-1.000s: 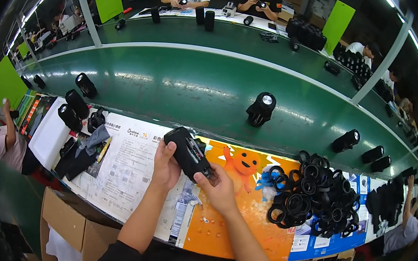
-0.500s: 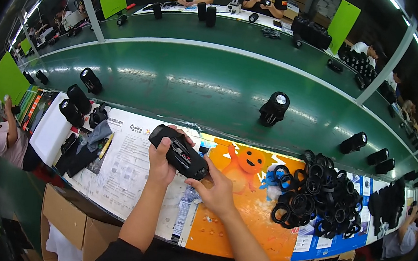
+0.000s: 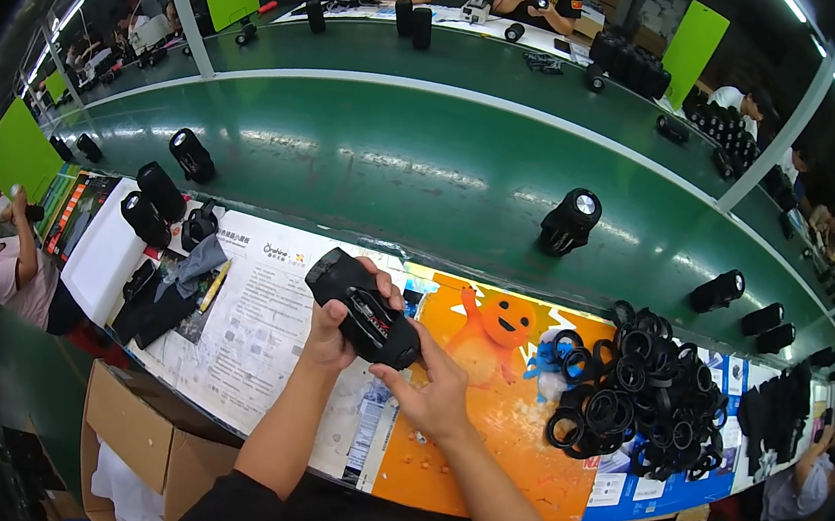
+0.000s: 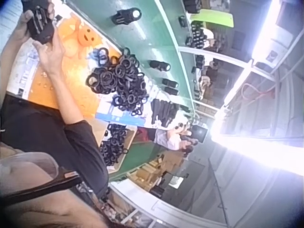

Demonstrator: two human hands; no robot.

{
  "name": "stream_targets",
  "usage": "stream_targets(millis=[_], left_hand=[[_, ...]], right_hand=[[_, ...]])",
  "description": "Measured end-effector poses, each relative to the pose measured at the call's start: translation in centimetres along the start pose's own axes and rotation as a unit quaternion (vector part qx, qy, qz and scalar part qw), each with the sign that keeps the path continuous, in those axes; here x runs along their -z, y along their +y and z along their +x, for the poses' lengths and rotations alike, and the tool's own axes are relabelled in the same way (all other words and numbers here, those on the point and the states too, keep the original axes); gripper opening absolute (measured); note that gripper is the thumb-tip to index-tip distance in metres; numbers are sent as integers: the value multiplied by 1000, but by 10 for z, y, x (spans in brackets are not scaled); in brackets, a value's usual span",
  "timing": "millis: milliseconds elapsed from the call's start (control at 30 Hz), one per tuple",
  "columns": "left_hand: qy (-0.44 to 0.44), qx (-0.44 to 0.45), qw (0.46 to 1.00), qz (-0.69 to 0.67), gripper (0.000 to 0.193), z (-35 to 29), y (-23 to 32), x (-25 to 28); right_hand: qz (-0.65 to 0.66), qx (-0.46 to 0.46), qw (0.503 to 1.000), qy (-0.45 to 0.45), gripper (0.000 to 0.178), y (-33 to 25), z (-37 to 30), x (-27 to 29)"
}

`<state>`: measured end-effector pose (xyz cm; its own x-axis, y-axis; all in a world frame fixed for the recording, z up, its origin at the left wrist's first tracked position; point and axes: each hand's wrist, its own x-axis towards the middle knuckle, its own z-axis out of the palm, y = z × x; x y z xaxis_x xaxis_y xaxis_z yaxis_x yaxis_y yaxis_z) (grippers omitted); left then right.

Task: The person assembles cylindrical parts by hand, fitting rubber rings onto them at an assembly line.

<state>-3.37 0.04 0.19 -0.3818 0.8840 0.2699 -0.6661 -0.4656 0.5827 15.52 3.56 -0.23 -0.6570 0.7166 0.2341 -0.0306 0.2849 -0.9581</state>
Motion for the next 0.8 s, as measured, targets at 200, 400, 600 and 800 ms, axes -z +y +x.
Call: stream_targets(millis=[200, 400, 600, 800], left_hand=[[14, 4, 1000, -8, 67, -1, 1, -7], [23, 12, 1000, 11, 60, -2, 1, -13], [63, -18, 997, 45, 56, 0, 11, -16], [43, -45, 997, 34, 62, 3, 15, -11]], right_hand=[[16, -19, 1000, -3, 81, -1, -2, -2], [-24, 15, 999, 28, 82, -3, -4, -6], [-49, 60, 994, 81, 81, 3, -1, -14], [-86, 65, 992, 67, 79, 1, -1, -13]])
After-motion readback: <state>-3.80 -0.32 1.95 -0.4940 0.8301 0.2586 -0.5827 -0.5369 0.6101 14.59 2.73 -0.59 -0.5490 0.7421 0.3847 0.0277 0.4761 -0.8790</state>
